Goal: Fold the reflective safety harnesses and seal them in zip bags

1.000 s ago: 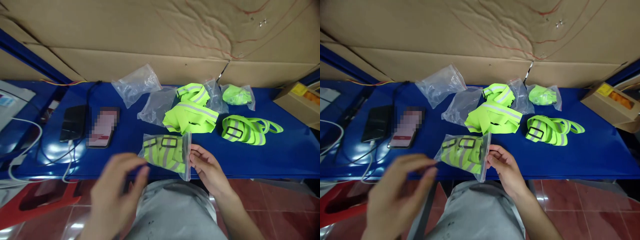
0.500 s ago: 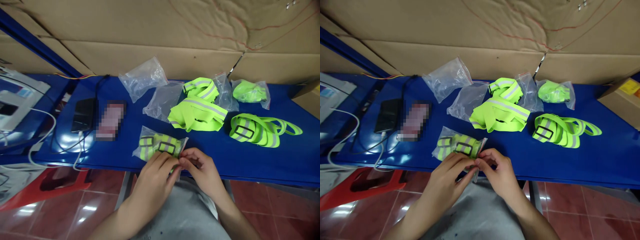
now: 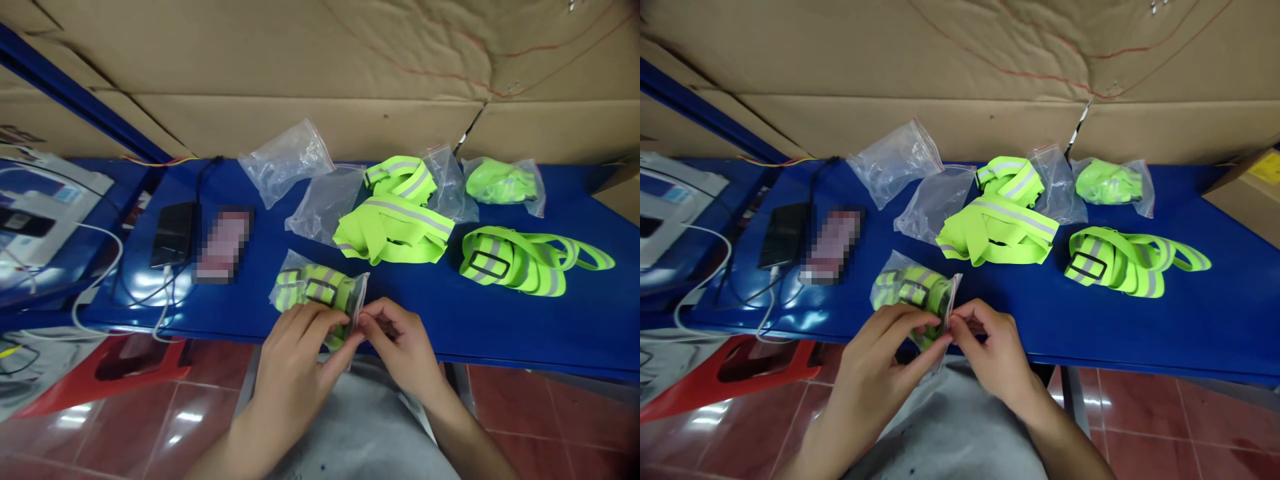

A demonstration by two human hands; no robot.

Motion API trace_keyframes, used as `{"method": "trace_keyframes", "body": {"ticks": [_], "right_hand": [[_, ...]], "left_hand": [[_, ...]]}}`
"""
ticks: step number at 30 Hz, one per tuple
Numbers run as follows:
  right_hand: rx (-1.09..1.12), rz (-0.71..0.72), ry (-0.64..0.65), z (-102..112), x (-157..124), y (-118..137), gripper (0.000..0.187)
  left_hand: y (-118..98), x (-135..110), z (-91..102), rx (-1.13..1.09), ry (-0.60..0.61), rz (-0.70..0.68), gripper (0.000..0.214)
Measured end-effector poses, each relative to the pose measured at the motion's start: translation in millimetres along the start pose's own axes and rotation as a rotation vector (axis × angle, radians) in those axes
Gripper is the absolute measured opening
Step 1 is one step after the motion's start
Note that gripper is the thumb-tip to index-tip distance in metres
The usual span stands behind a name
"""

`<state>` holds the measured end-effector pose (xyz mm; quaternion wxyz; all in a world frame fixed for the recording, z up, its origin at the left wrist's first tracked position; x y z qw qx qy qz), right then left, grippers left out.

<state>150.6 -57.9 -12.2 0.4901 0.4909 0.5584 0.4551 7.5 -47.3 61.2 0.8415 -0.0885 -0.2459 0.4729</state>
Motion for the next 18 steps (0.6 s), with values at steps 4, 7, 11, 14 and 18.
{"method": "trace_keyframes", "body": {"ticks": [4, 7, 11, 14, 18], "right_hand": [[-0.148, 0.167, -0.072, -2, -5, 22, 0.010], [-0.273, 0.229, -0.203, 5, -6, 27, 0.015], [-0.352, 0.210, -0.372, 28, -5, 20, 0.017], [-0.468, 0.195, -0.444, 46, -6, 22, 0.024], [-0.551, 0.156, -0.332, 52, -4, 22, 0.030]], "left_hand": [[-9, 4, 3.4, -0.044, 0.023, 0.000, 0.009], [-6, 7, 7.7, -0.054, -0.032, 0.048, 0.017], [10, 10, 26.7, -0.185, -0.222, 0.184, 0.019], [2, 10, 28.9, -0.341, -0.265, 0.118, 0.020], [-44, 5, 14.3, -0.344, -0.086, -0.392, 0.012]]}}
Point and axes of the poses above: each hand's wrist, its own x-axis towards the middle knuckle, its own z-axis out of the back of the hand, y = z × x, the point moved 8 cm from there along x, towards the middle knuckle, and after that the axes turned 7 degrees about x, right-handed, at the moved point
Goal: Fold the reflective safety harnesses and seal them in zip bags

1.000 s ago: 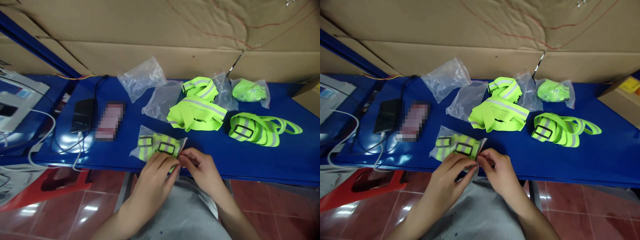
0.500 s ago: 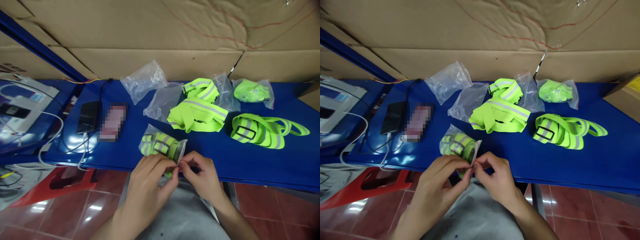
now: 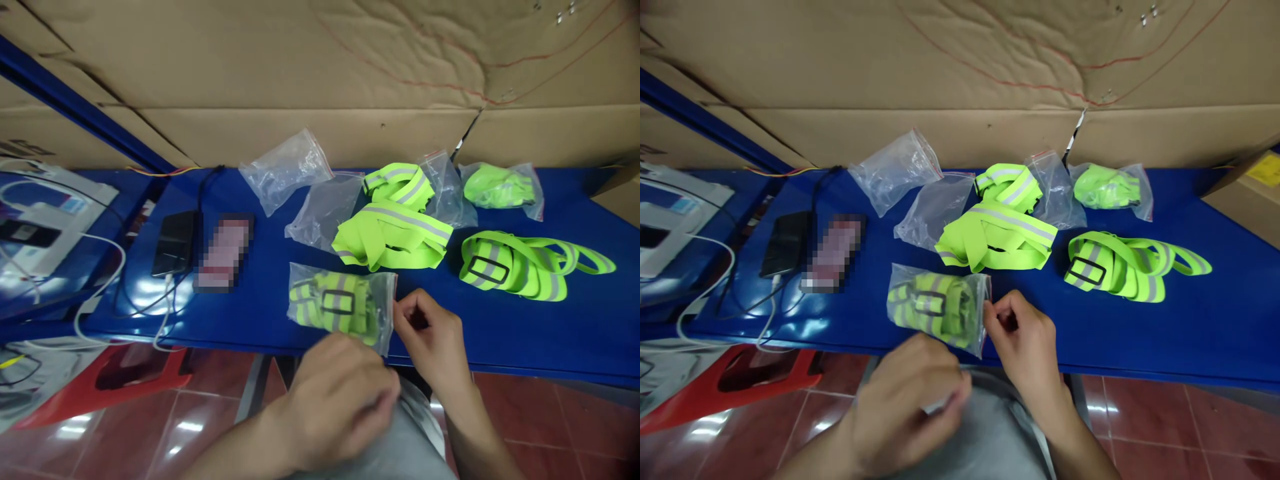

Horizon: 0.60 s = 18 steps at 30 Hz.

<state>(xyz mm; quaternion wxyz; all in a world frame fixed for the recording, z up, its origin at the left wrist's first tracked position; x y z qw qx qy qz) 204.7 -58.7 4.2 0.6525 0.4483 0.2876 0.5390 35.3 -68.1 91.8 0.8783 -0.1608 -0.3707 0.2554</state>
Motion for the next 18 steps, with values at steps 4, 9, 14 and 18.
{"method": "trace_keyframes", "body": {"ticks": [4, 9, 14, 18], "right_hand": [[0.075, -0.026, 0.103, -4, -4, -5, 0.031], [0.282, -0.054, 0.166, -12, -8, -5, 0.017], [0.227, -0.015, 0.207, -13, -8, -2, 0.030], [0.126, -0.091, 0.257, -15, -8, -5, 0.051]], "left_hand": [[16, -3, -9.0, 0.253, 0.255, -0.217, 0.040], [84, -3, -13.4, 0.563, 0.470, -0.068, 0.082], [76, -9, -20.2, 0.560, 0.285, -0.120, 0.065], [66, -13, -20.5, 0.593, 0.203, -0.117, 0.059]]}}
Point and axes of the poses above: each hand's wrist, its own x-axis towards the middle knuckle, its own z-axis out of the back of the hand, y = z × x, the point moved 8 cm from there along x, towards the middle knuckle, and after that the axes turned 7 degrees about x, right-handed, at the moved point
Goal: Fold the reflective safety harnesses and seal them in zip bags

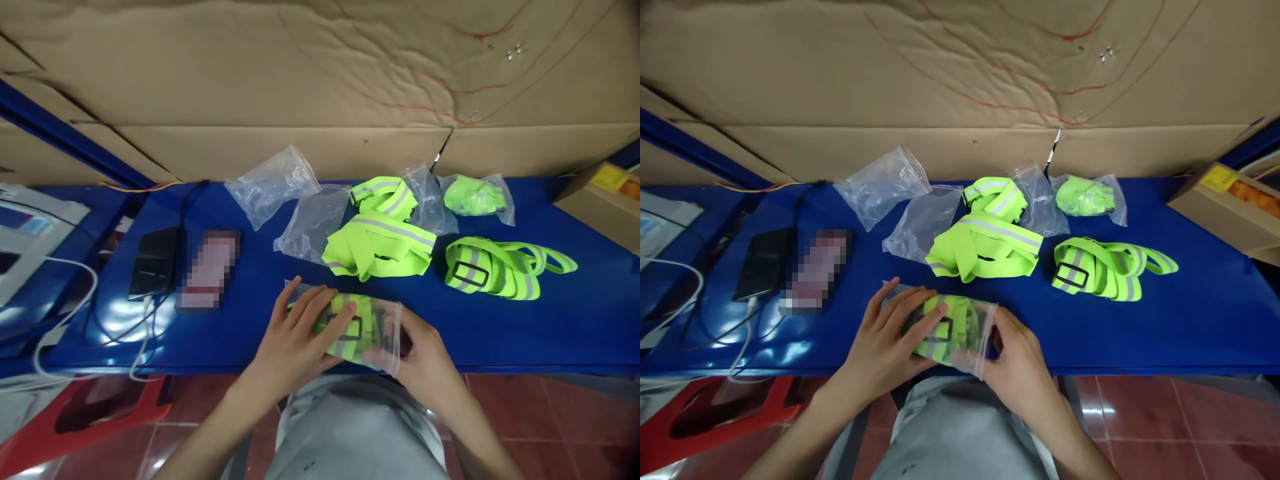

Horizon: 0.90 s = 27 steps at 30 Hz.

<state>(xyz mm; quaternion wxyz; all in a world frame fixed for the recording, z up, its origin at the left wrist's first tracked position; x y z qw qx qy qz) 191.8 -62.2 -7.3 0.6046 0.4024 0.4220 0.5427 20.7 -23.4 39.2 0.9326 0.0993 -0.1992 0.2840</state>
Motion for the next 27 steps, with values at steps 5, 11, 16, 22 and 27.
{"method": "trace_keyframes", "body": {"ticks": [5, 11, 16, 22, 27], "right_hand": [[-0.077, -0.016, 0.092, -10, 2, 2, 0.043], [-0.001, -0.032, 0.180, -19, 5, 14, 0.037], [0.052, -0.026, 0.210, -29, 5, 25, 0.019], [0.162, -0.007, 0.183, -26, 7, 41, 0.017], [0.232, -0.156, -0.113, 52, 2, 26, 0.022]], "left_hand": [[-4, 1, 4.5, 0.027, -0.024, 0.002, 0.057], [-13, -3, 7.3, 0.004, -0.095, 0.037, 0.048], [-24, -9, 5.6, -0.036, -0.117, 0.053, 0.057], [-11, -12, 18.1, -0.041, -0.125, 0.054, 0.056], [41, -32, 27.2, -0.029, -0.069, 0.187, 0.053]]}}
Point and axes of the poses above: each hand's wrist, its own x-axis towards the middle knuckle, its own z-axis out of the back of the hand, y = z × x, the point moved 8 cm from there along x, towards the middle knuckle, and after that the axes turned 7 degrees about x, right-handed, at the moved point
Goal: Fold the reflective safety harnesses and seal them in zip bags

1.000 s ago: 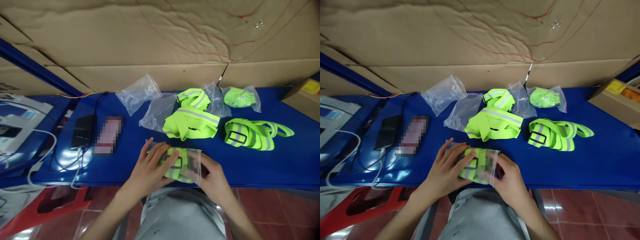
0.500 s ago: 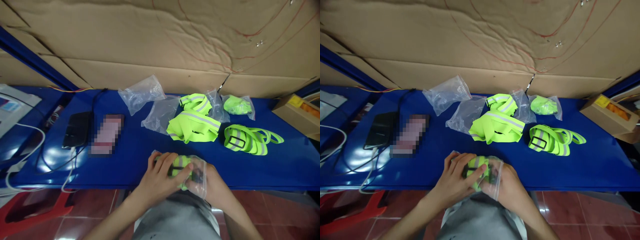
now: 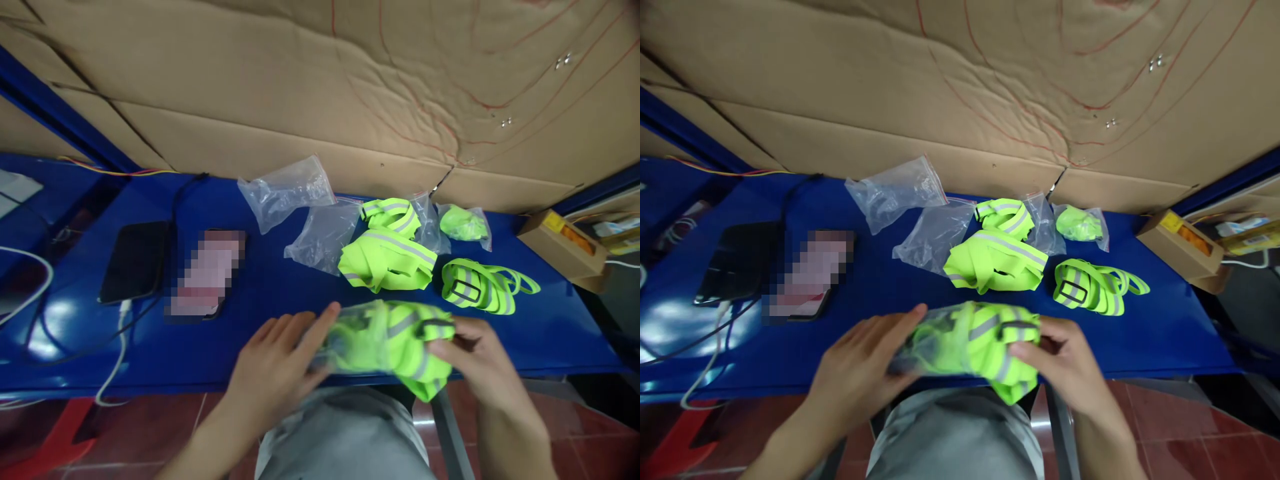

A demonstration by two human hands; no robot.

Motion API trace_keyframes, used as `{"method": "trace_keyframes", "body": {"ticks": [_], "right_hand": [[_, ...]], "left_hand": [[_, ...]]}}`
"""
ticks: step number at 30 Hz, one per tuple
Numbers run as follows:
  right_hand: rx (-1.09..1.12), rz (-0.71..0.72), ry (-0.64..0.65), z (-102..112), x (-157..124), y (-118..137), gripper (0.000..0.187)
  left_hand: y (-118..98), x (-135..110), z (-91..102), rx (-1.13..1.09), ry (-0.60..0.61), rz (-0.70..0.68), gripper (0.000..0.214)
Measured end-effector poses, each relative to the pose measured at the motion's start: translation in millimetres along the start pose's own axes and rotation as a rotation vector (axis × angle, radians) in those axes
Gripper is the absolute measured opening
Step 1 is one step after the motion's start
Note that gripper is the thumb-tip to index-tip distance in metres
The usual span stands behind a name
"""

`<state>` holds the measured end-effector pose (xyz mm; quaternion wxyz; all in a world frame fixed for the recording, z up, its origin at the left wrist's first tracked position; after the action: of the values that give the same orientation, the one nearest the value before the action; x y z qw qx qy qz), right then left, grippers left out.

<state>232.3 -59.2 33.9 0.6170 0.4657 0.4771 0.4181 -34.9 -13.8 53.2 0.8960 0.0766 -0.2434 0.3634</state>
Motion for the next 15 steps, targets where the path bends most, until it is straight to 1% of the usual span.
{"method": "trace_keyframes", "body": {"ticks": [2, 3, 4, 5, 6, 8, 11, 12, 13, 14, 15], "right_hand": [[0.088, 0.036, -0.256, 43, 5, 7, 0.026], [0.138, 0.060, -0.360, 59, 8, 12, 0.030], [0.177, 0.077, -0.410, 66, 16, 17, 0.034], [0.202, 0.094, -0.422, 68, 26, 23, 0.038], [0.209, 0.107, -0.389, 63, 40, 30, 0.043], [0.191, 0.109, -0.278, 44, 72, 43, 0.050], [0.139, 0.115, -0.170, 23, 123, 58, 0.059], [0.006, 0.132, -0.097, 17, 139, 62, 0.059], [-0.171, 0.172, -0.071, 16, 154, 67, 0.058], [-0.378, 0.224, -0.097, 20, 166, 72, 0.058], [-0.576, 0.280, -0.157, 27, 176, 77, 0.059]], "left_hand": [[31, -7, 7.9, -0.009, -0.055, 0.157, 0.055], [45, -11, 11.0, -0.011, -0.077, 0.247, 0.058], [58, -12, 12.9, -0.008, -0.090, 0.330, 0.062], [69, -12, 13.8, -0.005, -0.090, 0.396, 0.066], [76, -8, 14.2, -0.001, -0.085, 0.442, 0.069], [85, 9, 14.3, 0.016, -0.061, 0.480, 0.076], [93, 49, 16.3, 0.096, -0.033, 0.483, 0.078], [96, 64, 16.4, 0.131, -0.023, 0.485, 0.077], [99, 77, 16.7, 0.163, -0.027, 0.493, 0.076], [101, 90, 14.9, 0.176, -0.023, 0.489, 0.075], [104, 100, 11.9, 0.179, -0.020, 0.488, 0.076]]}}
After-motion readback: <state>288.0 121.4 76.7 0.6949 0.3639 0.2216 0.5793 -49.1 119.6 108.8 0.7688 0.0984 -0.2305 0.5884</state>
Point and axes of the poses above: each hand's wrist, its own x-axis towards the middle knuckle, its own z-axis out of the back of the hand, y = z × x, the point moved 8 cm from there along x, towards the middle knuckle, and after that the axes turned 7 degrees about x, right-handed, at the moved point
